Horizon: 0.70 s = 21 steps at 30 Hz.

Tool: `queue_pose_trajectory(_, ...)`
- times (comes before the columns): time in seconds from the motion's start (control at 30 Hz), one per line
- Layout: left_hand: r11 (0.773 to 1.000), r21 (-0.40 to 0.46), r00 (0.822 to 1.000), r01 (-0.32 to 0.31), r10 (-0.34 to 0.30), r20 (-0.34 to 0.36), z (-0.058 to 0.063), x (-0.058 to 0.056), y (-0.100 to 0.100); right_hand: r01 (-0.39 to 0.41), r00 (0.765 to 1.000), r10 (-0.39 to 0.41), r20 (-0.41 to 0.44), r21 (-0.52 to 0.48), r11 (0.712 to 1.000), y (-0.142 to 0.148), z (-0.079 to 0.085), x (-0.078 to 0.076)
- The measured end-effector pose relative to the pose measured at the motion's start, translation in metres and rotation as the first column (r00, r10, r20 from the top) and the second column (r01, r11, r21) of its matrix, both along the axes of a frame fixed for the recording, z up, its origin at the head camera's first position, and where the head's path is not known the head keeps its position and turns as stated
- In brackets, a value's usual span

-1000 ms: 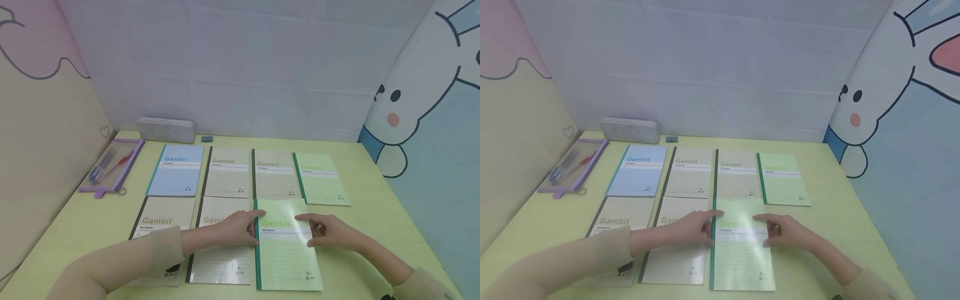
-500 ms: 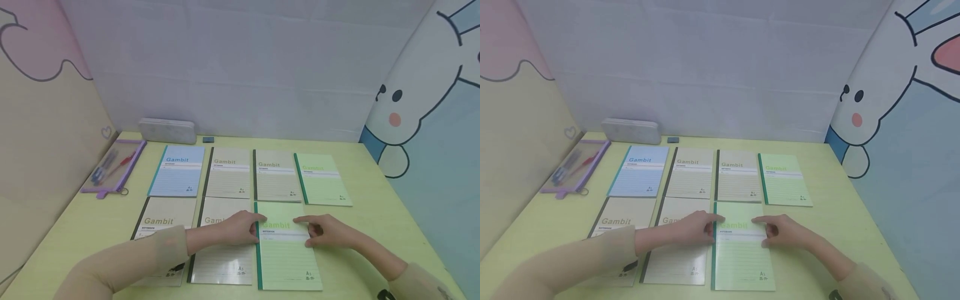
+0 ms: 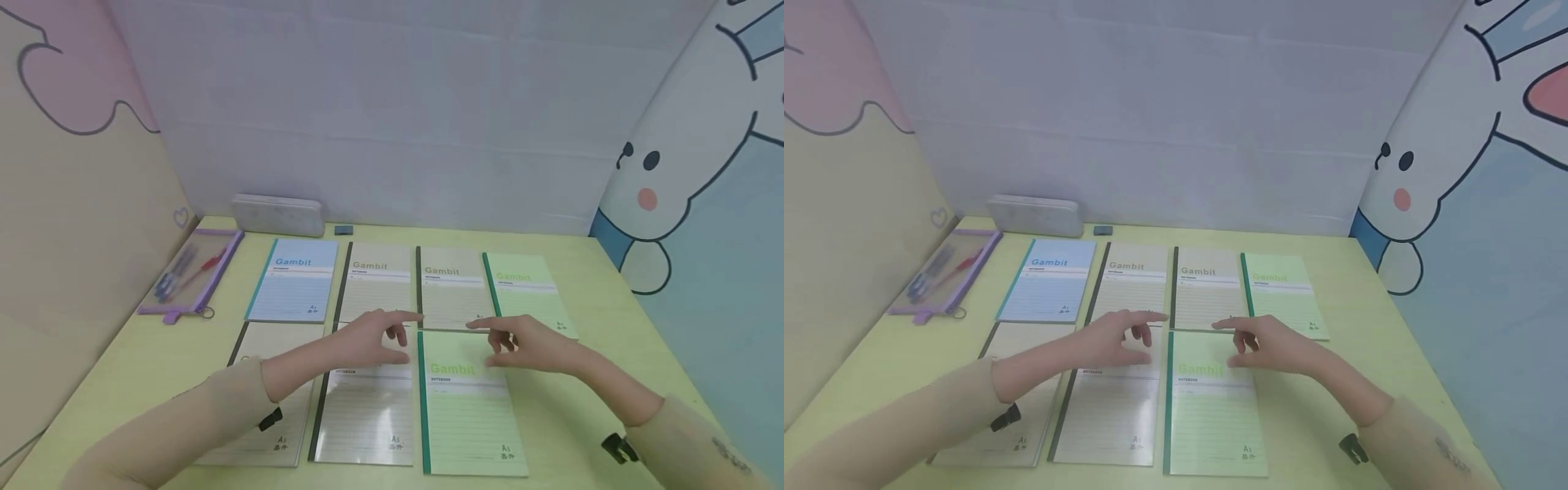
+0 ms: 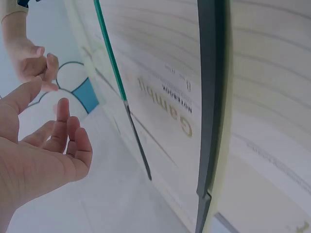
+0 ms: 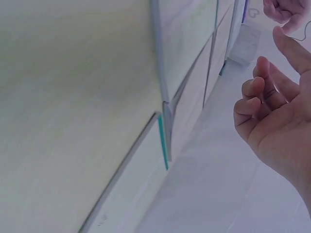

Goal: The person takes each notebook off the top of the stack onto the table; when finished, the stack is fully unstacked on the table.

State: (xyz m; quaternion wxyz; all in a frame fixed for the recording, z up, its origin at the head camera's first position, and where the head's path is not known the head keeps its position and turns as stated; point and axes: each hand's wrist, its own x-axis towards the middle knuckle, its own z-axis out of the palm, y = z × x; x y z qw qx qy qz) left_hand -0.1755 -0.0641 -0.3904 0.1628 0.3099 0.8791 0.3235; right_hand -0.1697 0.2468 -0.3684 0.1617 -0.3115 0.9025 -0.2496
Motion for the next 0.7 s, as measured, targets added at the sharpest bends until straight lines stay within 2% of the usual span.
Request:
queue_pose_trajectory(0.17,0.997,0.019,0.996,-0.074,0.075,-0.051,0.016,-0.011,-0.028,0.004,0.995,-0.007,-0.099,-0.036,0.999,-0.016,0.017,-0.013)
queue_pose_trajectory(0.4,0.992,0.026,0.976,-0.124,0.127,-0.175,0.020,-0.030,-0.073,-0.039,0.978,0.012,-0.209,-0.126,0.991,-0.051,0.018,-0.029)
queue_pose_trajectory(0.5,0.987,0.006,0.951,-0.162,0.158,-0.266,0.018,-0.040,-0.093,-0.047,0.971,0.009,-0.241,-0.152,0.987,-0.070,0.016,-0.040)
queue_pose_trajectory(0.6,0.975,-0.015,0.915,-0.222,0.203,-0.349,0.012,-0.051,-0.113,-0.030,0.968,-0.013,-0.251,-0.166,0.986,-0.088,0.015,-0.054)
queue_pose_trajectory(0.7,0.958,-0.044,0.887,-0.285,0.246,-0.392,0.005,-0.063,-0.132,-0.003,0.973,-0.039,-0.226,-0.182,0.983,-0.105,0.015,-0.068)
